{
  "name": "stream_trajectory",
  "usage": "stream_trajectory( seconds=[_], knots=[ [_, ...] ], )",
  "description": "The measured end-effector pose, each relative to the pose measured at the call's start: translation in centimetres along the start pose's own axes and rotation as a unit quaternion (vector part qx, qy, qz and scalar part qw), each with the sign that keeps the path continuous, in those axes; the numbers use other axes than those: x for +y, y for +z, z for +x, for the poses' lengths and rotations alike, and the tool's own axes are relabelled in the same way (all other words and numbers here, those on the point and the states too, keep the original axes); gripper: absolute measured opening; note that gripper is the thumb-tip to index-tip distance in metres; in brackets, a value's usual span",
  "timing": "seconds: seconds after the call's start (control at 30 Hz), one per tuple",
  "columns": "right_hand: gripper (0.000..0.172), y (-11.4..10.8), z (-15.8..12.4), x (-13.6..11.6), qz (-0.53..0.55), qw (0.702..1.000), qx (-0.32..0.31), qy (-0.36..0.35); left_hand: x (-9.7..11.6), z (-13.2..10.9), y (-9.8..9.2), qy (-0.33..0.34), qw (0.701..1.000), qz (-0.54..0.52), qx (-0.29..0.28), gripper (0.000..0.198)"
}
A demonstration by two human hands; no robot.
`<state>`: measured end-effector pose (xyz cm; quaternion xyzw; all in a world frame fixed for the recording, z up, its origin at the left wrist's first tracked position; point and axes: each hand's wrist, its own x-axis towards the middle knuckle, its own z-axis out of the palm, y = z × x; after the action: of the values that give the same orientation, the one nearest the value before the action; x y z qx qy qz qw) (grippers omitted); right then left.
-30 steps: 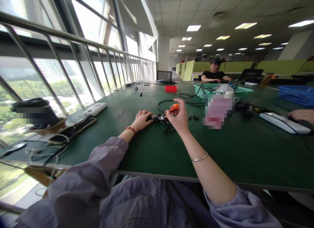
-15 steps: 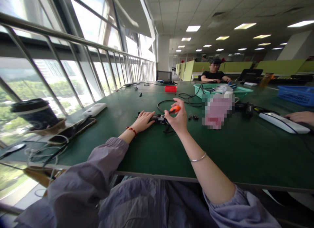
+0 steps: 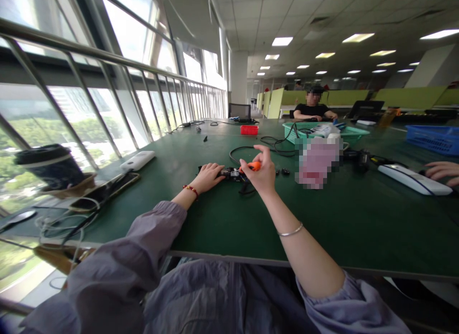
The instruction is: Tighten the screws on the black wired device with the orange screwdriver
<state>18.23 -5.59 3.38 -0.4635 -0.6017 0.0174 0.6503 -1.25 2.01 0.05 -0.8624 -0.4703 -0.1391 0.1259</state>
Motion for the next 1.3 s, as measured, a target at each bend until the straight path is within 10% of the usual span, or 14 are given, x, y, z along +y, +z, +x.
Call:
stream_trajectory(
  seconds=[0.13, 0.3, 0.5, 0.73, 0.8, 1.07, 1.3],
  knots=[
    [0.019, -0.1, -0.1, -0.2, 0.002, 0.999, -0.042, 0.003, 0.1, -0.1, -0.1, -0.004, 1.0, -0.012, -0.001, 0.039],
    [0.059, 0.1, -0.1, -0.3, 0.03, 0.999, -0.015, -0.026, 0.2, -0.1, -0.2, -0.01, 0.999, -0.035, -0.001, 0.037],
    [0.026, -0.1, -0.3, -0.6, -0.03, 0.998, -0.048, 0.022, 0.2, -0.2, -0.2, -0.014, 0.999, -0.044, 0.002, 0.039],
    [0.053, 0.1, -0.1, -0.3, 0.035, 0.999, -0.006, -0.017, 0.3, -0.1, -0.4, -0.015, 0.999, -0.033, -0.001, 0.038],
    [0.037, 0.1, -0.1, -0.2, 0.005, 1.0, -0.014, -0.002, 0.1, 0.0, -0.7, -0.013, 0.999, -0.029, -0.006, 0.039],
    [0.023, -0.3, -0.1, -0.3, 0.008, 0.983, -0.185, -0.021, -1.3, -0.1, -2.9, -0.034, 0.991, -0.072, -0.109, 0.049],
    [0.025, 0.6, -1.0, 0.3, -0.02, 0.921, -0.389, 0.004, -4.8, -1.6, -4.1, -0.212, 0.971, -0.04, -0.104, 0.051]
  ],
)
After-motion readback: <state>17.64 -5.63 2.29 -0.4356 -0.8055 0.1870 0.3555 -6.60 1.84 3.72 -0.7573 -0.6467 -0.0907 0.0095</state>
